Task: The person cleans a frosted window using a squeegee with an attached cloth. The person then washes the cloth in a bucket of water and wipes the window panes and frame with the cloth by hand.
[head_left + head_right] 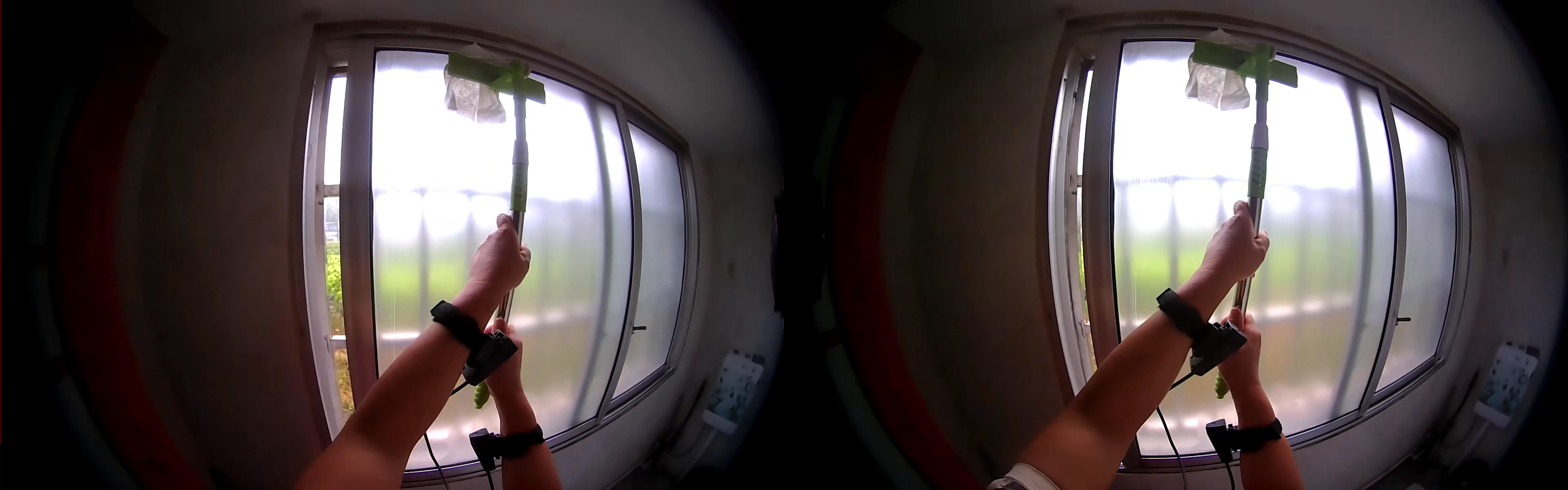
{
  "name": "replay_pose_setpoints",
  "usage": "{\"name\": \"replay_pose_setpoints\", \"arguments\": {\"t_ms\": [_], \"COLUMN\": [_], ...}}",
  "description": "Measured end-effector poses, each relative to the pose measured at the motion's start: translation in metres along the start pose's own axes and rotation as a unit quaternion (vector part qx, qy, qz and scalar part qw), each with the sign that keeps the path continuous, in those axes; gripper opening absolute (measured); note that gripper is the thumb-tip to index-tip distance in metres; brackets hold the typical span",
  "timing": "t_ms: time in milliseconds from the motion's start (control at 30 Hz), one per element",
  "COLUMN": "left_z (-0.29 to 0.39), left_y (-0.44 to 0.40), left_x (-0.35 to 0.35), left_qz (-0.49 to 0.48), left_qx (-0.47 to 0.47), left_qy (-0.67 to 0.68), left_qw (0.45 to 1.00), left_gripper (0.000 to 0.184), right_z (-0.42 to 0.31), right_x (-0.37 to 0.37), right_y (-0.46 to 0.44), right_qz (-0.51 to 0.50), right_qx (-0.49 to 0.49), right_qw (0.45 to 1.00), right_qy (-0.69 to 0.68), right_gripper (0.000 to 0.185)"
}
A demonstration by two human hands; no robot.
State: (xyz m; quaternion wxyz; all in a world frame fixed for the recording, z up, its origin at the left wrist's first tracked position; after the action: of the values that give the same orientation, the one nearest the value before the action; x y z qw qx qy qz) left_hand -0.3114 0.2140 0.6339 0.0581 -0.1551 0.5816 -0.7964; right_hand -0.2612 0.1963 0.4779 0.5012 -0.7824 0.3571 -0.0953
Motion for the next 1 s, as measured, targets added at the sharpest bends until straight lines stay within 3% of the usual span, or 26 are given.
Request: {"name": "replay_pose_setpoints", "arguments": {"t_ms": [33, 167, 200, 233, 333, 367, 467, 500, 567, 600, 633, 733, 867, 900, 967, 1000], "left_z": [0.001, 0.018, 0.016, 0.009, -0.018, -0.033, -0.043, -0.035, -0.035, -0.04, -0.035, -0.027, 0.0, 0.008, 0.004, 0.002], "left_y": [0.0, 0.007, 0.015, 0.033, 0.111, 0.147, 0.252, 0.271, 0.283, 0.279, 0.25, 0.153, 0.03, 0.017, 0.019, 0.024], "left_x": [0.001, 0.017, 0.021, 0.026, 0.025, 0.019, 0.011, 0.017, 0.015, 0.013, 0.02, 0.045, 0.08, 0.088, 0.087, 0.084], "left_qz": [-0.01, -0.015, -0.03, -0.028, -0.026, -0.031, -0.084, -0.073, -0.068, -0.064, -0.062, 0.002, 0.015, 0.0, 0.003, 0.007], "left_qx": [0.009, 0.006, 0.014, 0.021, 0.061, 0.075, 0.135, 0.129, 0.135, 0.136, 0.137, 0.098, 0.073, 0.092, 0.097, 0.091], "left_qy": [0.015, -0.018, -0.018, -0.007, -0.002, -0.014, -0.018, -0.01, -0.003, -0.017, -0.033, -0.001, 0.021, 0.022, 0.012, 0.0], "left_qw": [1.0, 1.0, 0.999, 0.999, 0.998, 0.997, 0.987, 0.989, 0.989, 0.988, 0.988, 0.995, 0.997, 0.996, 0.995, 0.996], "left_gripper": [0.032, 0.03, 0.03, 0.03, 0.031, 0.033, 0.037, 0.035, 0.035, 0.035, 0.035, 0.035, 0.032, 0.032, 0.032, 0.031], "right_z": [-0.005, -0.03, -0.019, -0.017, 0.022, 0.06, 0.064, 0.047, 0.049, 0.058, 0.057, 0.014, -0.052, -0.056, -0.063, -0.043], "right_x": [-0.001, -0.004, -0.007, -0.005, 0.005, 0.012, 0.057, 0.07, 0.081, 0.073, 0.059, 0.018, -0.027, -0.034, -0.034, -0.034], "right_y": [0.001, 0.012, 0.021, 0.039, 0.114, 0.153, 0.237, 0.254, 0.268, 0.262, 0.24, 0.153, 0.044, 0.033, 0.031, 0.041], "right_qz": [-0.003, -0.033, -0.022, -0.024, -0.061, -0.058, -0.123, -0.146, -0.162, -0.149, -0.133, -0.122, -0.086, -0.081, -0.106, -0.093], "right_qx": [-0.009, 0.23, 0.061, -0.065, -0.191, -0.196, -0.188, -0.104, -0.167, -0.194, -0.221, -0.191, -0.046, -0.017, 0.08, -0.051], "right_qw": [0.999, 0.961, 0.998, 0.997, 0.971, 0.967, 0.973, 0.984, 0.973, 0.969, 0.963, 0.969, 0.994, 0.994, 0.991, 0.993], "right_qy": [-0.031, 0.152, 0.003, -0.035, -0.129, -0.151, -0.053, 0.022, 0.009, -0.035, -0.08, -0.098, -0.058, -0.071, 0.027, -0.054], "right_gripper": [0.033, 0.019, 0.024, 0.03, 0.037, 0.038, 0.039, 0.042, 0.041, 0.032, 0.037, 0.029, 0.026, 0.027, 0.028, 0.027]}}
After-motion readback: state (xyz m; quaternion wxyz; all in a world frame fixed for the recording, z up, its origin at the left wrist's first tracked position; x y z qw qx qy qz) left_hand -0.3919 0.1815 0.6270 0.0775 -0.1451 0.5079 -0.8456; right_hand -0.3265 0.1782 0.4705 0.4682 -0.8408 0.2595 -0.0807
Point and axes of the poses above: each hand's wrist, its own y-axis away from the middle knuckle, its own x-axis out of the back of the hand, z = x × y, the point moved 5 cm from there along -y, towards the middle knuckle, and after that the axes turned 11 degrees about z, right-handed, at the moved point
